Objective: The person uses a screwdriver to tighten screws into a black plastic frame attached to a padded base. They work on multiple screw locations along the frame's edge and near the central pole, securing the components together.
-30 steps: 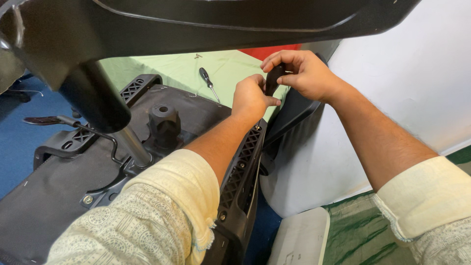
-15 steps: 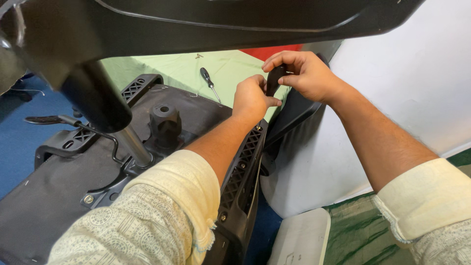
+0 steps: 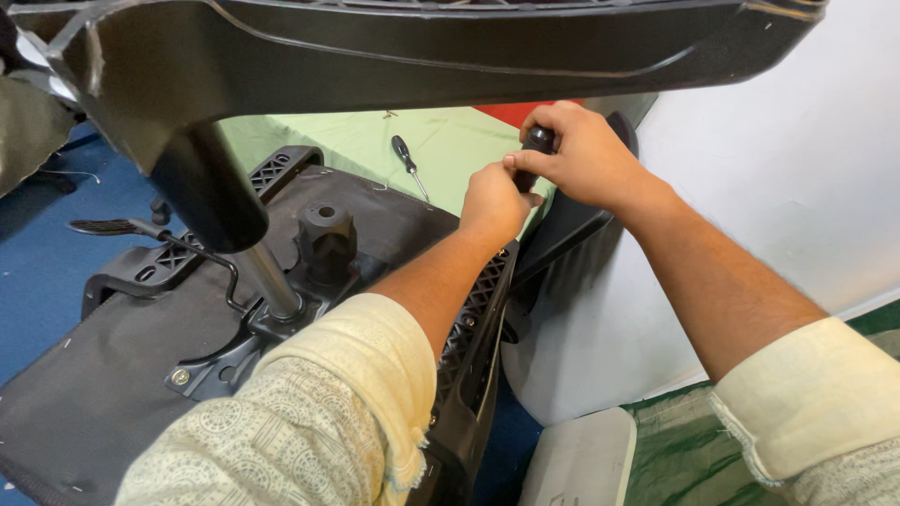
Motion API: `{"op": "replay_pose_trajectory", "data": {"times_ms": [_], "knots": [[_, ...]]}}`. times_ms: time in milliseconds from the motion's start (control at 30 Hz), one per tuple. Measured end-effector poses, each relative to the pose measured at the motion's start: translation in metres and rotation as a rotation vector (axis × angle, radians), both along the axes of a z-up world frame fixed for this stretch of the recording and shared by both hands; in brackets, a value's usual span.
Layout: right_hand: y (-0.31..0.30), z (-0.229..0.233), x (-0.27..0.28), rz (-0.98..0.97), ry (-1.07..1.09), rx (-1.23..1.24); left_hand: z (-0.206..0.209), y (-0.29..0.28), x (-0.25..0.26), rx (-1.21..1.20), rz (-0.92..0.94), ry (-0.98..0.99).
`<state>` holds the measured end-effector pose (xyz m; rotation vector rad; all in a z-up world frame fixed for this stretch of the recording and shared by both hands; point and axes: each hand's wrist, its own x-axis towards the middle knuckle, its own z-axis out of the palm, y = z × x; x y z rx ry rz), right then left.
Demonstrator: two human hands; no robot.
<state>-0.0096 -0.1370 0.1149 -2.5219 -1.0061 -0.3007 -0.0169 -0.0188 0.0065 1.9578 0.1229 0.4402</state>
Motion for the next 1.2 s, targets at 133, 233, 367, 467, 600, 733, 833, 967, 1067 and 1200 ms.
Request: {"op": "replay_pose_trajectory", "data": {"times_ms": [133, 233, 367, 467, 600, 733, 833, 967, 1067, 1200], "knots": [[-0.007, 0.001, 0.001, 0.297, -0.059, 0.085, -0.009, 0.003, 0.012, -0.005, -0.050, 0.026], [-0.009, 0.007, 0.000, 0.240, 0.120, 0.107, -0.010, 0.005, 0.019, -0.038, -0.142, 0.011], [-0.002, 0.009, -0.008, 0.155, 0.122, 0.082, -0.004, 0.009, 0.021, -0.013, -0.126, 0.021], [0.004, 0.012, -0.012, 0.023, 0.112, 0.102, 0.003, 0.014, 0.011, 0.023, -0.082, -0.063], [0.008, 0.011, -0.012, -0.088, 0.149, 0.065, 0.014, 0.017, -0.002, -0.016, -0.089, -0.010], [0.005, 0.008, -0.008, 0.028, 0.051, 0.005, 0.015, 0.016, -0.014, 0.032, -0.066, -0.024], [0.000, 0.007, -0.008, 0.163, 0.035, 0.038, 0.014, 0.020, -0.019, -0.012, -0.081, -0.067], [-0.003, 0.011, -0.014, 0.076, 0.127, 0.029, 0.015, 0.021, -0.019, 0.041, -0.079, -0.053], [0.000, 0.014, -0.019, 0.065, 0.084, 0.030, 0.017, 0.020, -0.015, 0.086, -0.089, -0.075], [0.003, 0.015, -0.023, 0.017, 0.044, 0.033, 0.023, 0.013, -0.017, 0.106, -0.065, 0.019]]}}
